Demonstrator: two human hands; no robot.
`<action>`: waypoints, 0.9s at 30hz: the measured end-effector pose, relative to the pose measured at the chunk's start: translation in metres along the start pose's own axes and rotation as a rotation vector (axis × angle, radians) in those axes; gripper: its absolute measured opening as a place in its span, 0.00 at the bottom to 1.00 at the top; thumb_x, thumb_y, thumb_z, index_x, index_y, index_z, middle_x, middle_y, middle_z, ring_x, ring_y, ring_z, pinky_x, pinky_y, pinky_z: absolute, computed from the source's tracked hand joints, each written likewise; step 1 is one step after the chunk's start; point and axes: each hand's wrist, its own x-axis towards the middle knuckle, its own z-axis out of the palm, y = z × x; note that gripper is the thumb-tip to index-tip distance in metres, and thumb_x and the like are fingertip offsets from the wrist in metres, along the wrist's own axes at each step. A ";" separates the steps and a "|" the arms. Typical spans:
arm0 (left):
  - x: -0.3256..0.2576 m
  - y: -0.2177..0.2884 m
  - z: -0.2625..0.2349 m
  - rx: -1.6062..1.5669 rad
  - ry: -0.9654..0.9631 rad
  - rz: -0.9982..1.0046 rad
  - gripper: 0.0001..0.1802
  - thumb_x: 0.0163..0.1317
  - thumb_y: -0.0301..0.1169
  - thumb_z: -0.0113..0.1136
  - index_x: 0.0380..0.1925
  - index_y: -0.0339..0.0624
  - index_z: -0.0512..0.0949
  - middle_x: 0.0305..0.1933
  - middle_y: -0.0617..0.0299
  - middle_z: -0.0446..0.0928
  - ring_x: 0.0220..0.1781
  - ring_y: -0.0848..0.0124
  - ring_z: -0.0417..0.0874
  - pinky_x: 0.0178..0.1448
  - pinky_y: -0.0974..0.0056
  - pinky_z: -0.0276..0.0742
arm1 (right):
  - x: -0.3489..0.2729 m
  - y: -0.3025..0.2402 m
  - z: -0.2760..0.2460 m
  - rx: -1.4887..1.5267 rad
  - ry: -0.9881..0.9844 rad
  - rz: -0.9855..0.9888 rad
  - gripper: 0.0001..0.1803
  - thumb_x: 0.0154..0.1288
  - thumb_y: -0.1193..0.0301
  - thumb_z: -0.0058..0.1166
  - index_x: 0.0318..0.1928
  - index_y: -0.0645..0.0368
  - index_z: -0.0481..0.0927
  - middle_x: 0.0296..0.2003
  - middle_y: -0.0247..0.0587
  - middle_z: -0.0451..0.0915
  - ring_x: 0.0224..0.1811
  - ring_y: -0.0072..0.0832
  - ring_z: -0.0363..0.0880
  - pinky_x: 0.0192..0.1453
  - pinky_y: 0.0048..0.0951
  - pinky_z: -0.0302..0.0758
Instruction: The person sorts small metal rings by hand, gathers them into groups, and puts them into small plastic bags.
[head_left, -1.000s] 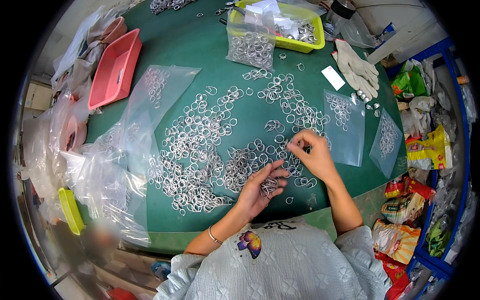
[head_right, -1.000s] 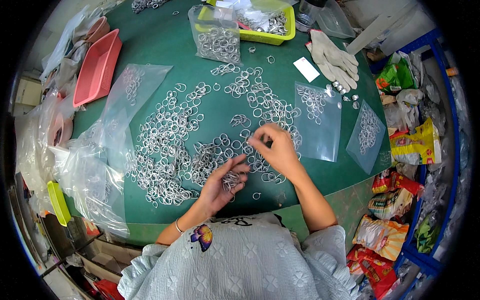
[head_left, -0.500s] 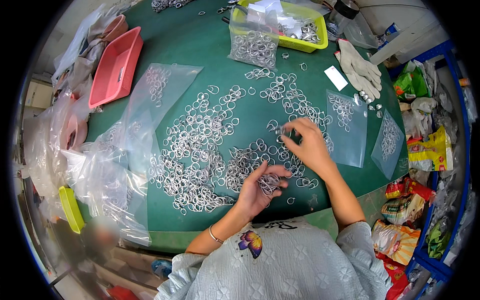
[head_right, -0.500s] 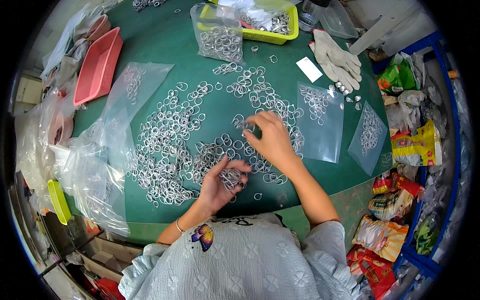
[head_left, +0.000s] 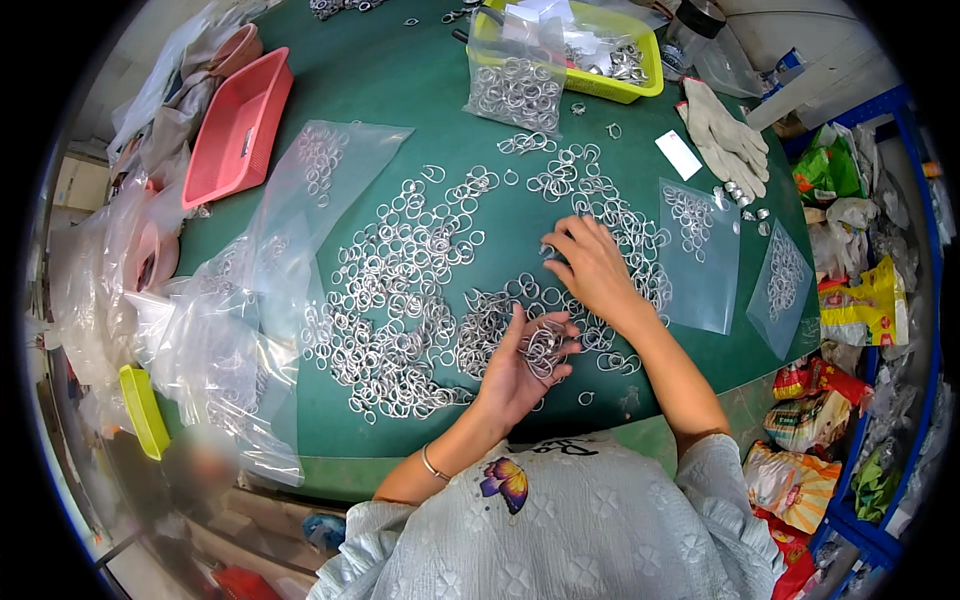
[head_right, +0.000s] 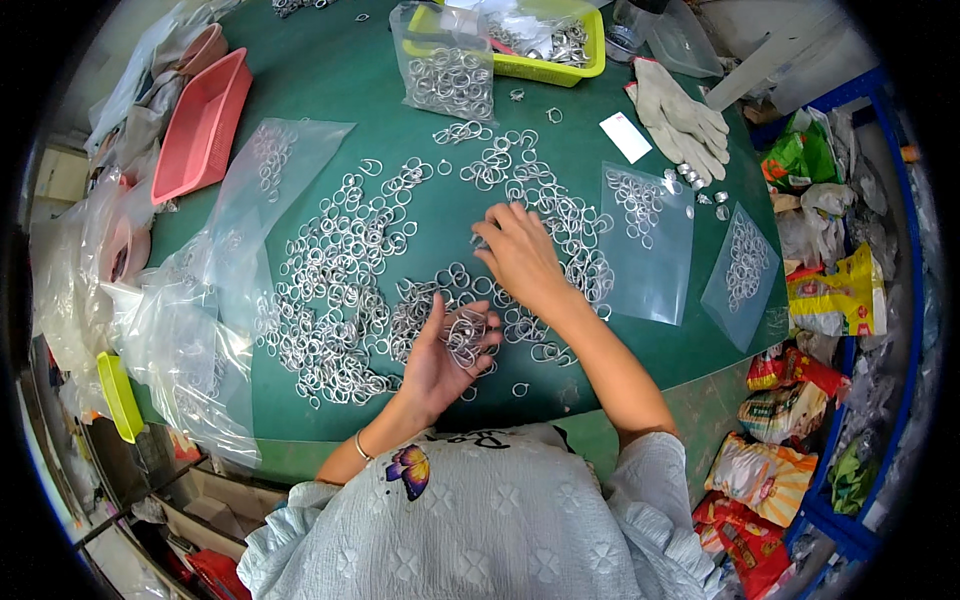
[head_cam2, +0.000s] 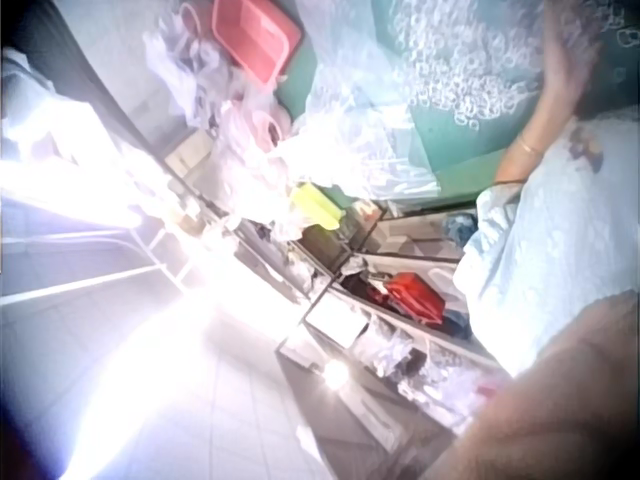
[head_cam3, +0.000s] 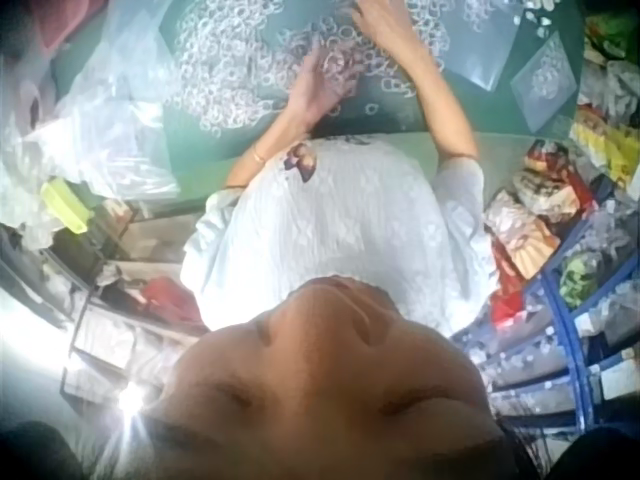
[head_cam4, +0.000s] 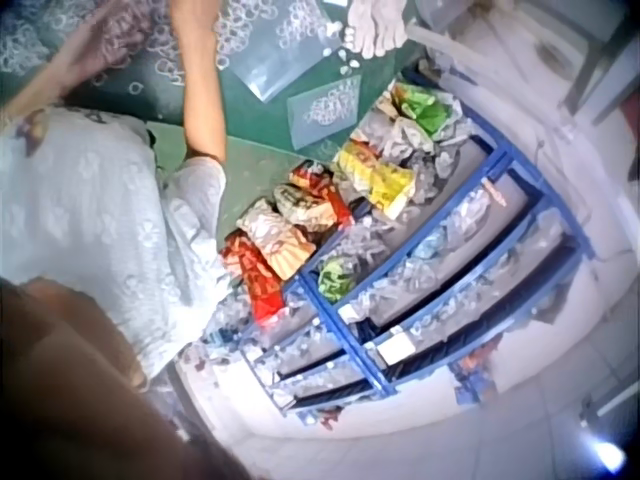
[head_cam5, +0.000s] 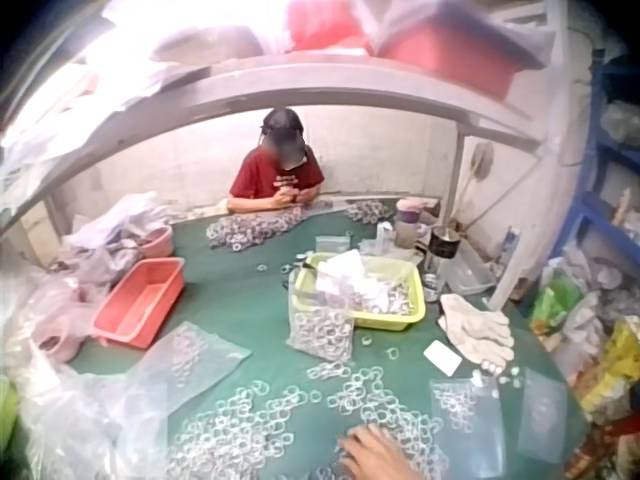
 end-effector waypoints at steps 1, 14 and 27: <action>-0.001 0.002 -0.001 -0.009 -0.025 -0.008 0.24 0.70 0.48 0.42 0.50 0.39 0.72 0.47 0.55 0.76 0.47 0.65 0.80 0.42 0.64 0.80 | -0.001 0.003 0.003 -0.002 -0.003 -0.004 0.18 0.50 0.71 0.63 0.43 0.61 0.78 0.37 0.40 0.74 0.41 0.38 0.71 0.46 0.36 0.68; 0.003 -0.002 -0.011 -0.053 -0.006 0.019 0.15 0.68 0.37 0.50 0.50 0.41 0.73 0.45 0.59 0.77 0.44 0.70 0.80 0.41 0.68 0.80 | -0.002 -0.017 -0.046 0.494 -0.102 0.122 0.13 0.52 0.72 0.63 0.40 0.58 0.81 0.40 0.39 0.77 0.45 0.34 0.74 0.48 0.31 0.70; -0.003 0.000 -0.011 0.133 -0.034 -0.006 0.10 0.63 0.32 0.58 0.41 0.39 0.78 0.39 0.60 0.78 0.34 0.74 0.77 0.28 0.76 0.69 | 0.006 0.007 0.007 0.082 -0.153 -0.088 0.15 0.53 0.71 0.62 0.42 0.59 0.79 0.49 0.41 0.74 0.51 0.40 0.71 0.57 0.35 0.66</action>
